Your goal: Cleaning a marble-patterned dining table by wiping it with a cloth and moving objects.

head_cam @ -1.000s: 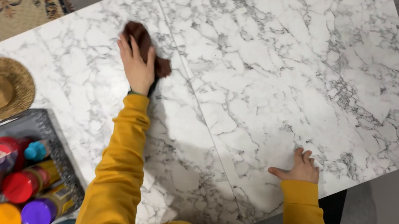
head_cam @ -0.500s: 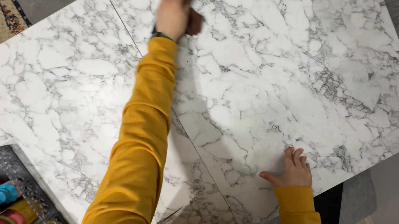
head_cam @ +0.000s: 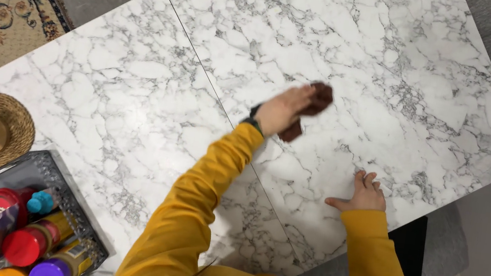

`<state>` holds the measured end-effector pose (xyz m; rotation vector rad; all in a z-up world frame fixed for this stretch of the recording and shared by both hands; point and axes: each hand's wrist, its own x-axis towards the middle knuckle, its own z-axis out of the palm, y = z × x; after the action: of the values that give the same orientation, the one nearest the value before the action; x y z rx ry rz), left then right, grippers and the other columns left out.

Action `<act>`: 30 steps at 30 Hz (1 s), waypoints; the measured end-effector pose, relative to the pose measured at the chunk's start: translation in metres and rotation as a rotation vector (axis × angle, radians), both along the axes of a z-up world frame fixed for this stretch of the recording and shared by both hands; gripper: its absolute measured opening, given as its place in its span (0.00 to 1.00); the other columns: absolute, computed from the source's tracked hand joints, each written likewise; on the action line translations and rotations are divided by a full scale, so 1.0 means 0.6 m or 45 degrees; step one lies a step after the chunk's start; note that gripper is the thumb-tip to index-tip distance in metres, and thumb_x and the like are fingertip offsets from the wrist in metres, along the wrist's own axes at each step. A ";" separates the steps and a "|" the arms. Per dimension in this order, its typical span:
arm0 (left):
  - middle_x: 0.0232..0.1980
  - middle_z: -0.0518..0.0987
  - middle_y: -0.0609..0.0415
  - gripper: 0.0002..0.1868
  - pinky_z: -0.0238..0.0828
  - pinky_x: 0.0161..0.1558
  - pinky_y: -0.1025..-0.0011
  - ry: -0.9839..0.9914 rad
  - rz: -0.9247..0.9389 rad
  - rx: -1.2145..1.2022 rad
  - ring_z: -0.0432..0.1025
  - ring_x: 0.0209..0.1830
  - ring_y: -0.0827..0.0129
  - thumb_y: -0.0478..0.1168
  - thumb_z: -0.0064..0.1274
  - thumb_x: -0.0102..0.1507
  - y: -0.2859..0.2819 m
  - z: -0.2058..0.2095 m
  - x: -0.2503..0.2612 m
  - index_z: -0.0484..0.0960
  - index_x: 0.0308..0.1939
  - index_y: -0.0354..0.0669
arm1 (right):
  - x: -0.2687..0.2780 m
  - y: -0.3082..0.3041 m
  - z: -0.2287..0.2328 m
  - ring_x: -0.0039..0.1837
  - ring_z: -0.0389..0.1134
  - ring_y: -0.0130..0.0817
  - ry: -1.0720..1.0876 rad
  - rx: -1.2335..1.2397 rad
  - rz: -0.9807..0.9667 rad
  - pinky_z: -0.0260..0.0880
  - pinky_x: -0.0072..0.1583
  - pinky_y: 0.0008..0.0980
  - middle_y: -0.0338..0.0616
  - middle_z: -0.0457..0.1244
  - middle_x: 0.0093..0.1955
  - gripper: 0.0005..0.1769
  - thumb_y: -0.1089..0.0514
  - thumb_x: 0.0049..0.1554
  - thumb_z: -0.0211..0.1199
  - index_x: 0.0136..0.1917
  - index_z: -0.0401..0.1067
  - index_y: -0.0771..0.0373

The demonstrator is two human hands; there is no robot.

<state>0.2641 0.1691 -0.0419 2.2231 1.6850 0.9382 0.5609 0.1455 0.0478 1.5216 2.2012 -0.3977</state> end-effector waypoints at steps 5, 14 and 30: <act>0.63 0.62 0.47 0.25 0.53 0.65 0.63 -0.089 -0.116 0.028 0.56 0.65 0.55 0.33 0.50 0.50 -0.093 0.014 0.105 0.70 0.52 0.36 | 0.007 0.000 -0.003 0.67 0.52 0.53 -0.005 -0.011 0.003 0.49 0.66 0.44 0.58 0.48 0.69 0.64 0.27 0.29 0.64 0.69 0.49 0.64; 0.54 0.73 0.52 0.18 0.62 0.58 0.67 -0.803 -0.129 -0.116 0.66 0.56 0.60 0.32 0.45 0.57 -0.155 0.059 0.147 0.73 0.51 0.46 | 0.033 -0.022 0.010 0.67 0.51 0.54 0.141 0.075 0.059 0.46 0.65 0.53 0.58 0.49 0.68 0.57 0.29 0.34 0.62 0.68 0.52 0.63; 0.65 0.62 0.49 0.12 0.44 0.65 0.52 0.090 -1.187 0.188 0.53 0.67 0.56 0.34 0.37 0.61 -0.571 0.116 0.091 0.71 0.47 0.39 | 0.226 -0.214 0.039 0.57 0.62 0.38 0.606 0.687 -0.098 0.62 0.59 0.37 0.37 0.59 0.60 0.18 0.44 0.55 0.58 0.54 0.70 0.54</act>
<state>0.3188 -0.1735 0.0278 2.6964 0.4310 0.7227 0.6966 0.0169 0.0714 1.9498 2.7875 -0.2088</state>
